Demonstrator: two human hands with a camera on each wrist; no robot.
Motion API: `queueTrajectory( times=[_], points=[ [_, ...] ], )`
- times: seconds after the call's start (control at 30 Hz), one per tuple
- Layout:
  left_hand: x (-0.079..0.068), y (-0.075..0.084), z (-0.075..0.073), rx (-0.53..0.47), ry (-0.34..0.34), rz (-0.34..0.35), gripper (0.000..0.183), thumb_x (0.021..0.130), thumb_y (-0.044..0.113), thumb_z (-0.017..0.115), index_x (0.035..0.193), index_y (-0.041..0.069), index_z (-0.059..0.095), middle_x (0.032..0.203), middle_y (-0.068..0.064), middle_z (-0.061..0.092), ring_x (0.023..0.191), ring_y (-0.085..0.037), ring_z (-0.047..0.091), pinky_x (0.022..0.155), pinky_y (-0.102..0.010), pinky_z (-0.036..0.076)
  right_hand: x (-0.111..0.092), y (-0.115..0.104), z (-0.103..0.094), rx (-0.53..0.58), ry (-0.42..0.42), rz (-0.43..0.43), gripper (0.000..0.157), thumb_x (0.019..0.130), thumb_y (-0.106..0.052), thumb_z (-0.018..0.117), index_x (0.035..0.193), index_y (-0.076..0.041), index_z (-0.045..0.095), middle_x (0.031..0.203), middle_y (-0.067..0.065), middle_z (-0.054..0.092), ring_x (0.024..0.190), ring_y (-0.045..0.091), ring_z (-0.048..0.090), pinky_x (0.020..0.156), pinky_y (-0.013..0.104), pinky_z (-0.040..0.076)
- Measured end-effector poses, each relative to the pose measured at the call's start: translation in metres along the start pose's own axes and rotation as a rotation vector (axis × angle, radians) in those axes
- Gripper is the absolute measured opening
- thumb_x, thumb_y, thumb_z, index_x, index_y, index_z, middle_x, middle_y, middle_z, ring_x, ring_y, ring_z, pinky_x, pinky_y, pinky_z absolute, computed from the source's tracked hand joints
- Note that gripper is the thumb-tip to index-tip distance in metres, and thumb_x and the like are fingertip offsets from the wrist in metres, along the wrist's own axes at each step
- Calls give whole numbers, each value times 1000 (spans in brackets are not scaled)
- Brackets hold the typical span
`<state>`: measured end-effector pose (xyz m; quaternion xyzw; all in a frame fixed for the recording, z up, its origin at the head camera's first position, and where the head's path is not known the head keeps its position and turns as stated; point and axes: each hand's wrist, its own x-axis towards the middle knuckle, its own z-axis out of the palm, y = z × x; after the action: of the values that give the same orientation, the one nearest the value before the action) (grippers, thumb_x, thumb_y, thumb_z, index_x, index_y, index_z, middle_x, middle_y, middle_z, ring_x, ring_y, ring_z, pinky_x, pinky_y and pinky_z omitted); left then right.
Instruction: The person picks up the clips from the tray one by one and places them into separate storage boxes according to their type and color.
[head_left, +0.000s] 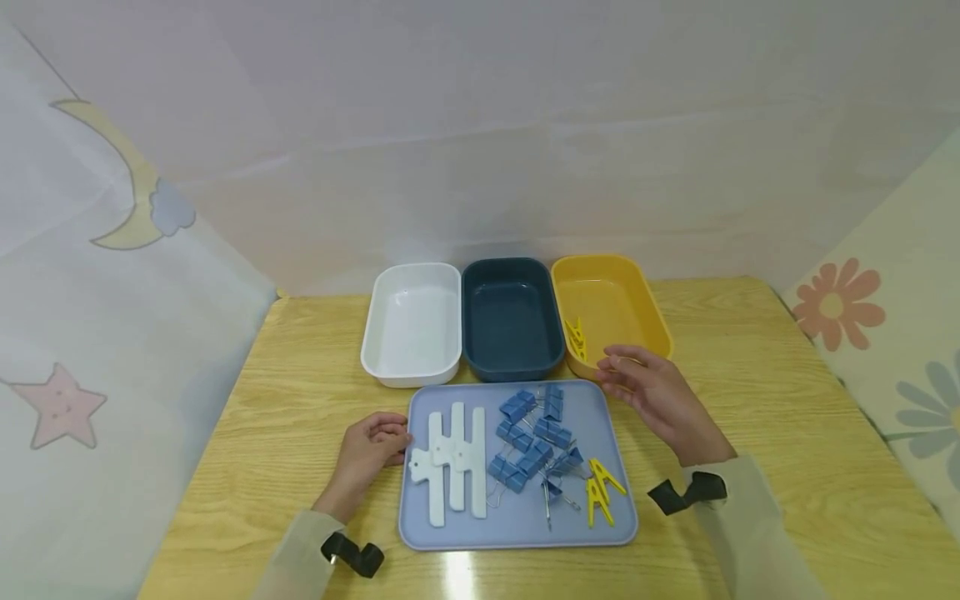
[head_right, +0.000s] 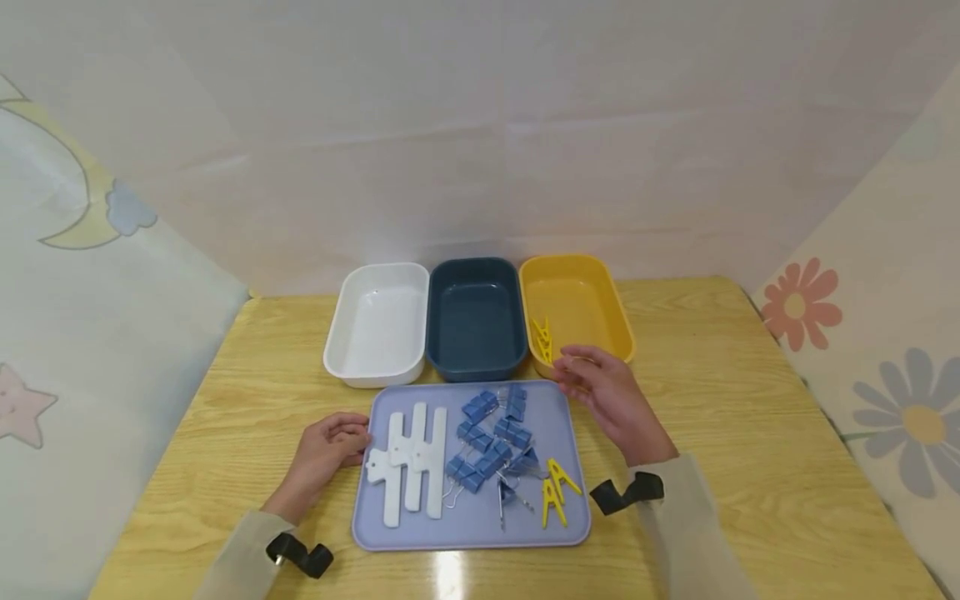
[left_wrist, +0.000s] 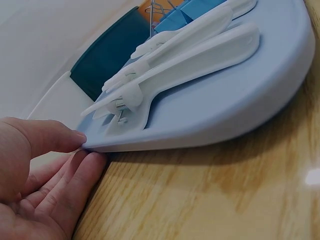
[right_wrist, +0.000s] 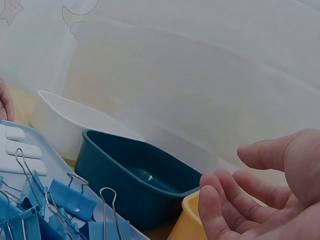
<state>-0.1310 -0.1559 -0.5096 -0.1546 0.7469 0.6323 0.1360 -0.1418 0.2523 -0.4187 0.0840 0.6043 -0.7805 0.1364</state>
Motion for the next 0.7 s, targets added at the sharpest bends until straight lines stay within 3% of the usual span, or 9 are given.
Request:
queueTrajectory(
  times=[0.7],
  points=[
    [1,-3,1,10,7,18,30,83,7,72,112,5,64,92,-7,66,75,-13,63,66,-29,61,-5,17,-13,52,-14,8,14,97,-19,59,110,-16,63,100,-2,69,94,11,66,88,23,56]
  ],
)
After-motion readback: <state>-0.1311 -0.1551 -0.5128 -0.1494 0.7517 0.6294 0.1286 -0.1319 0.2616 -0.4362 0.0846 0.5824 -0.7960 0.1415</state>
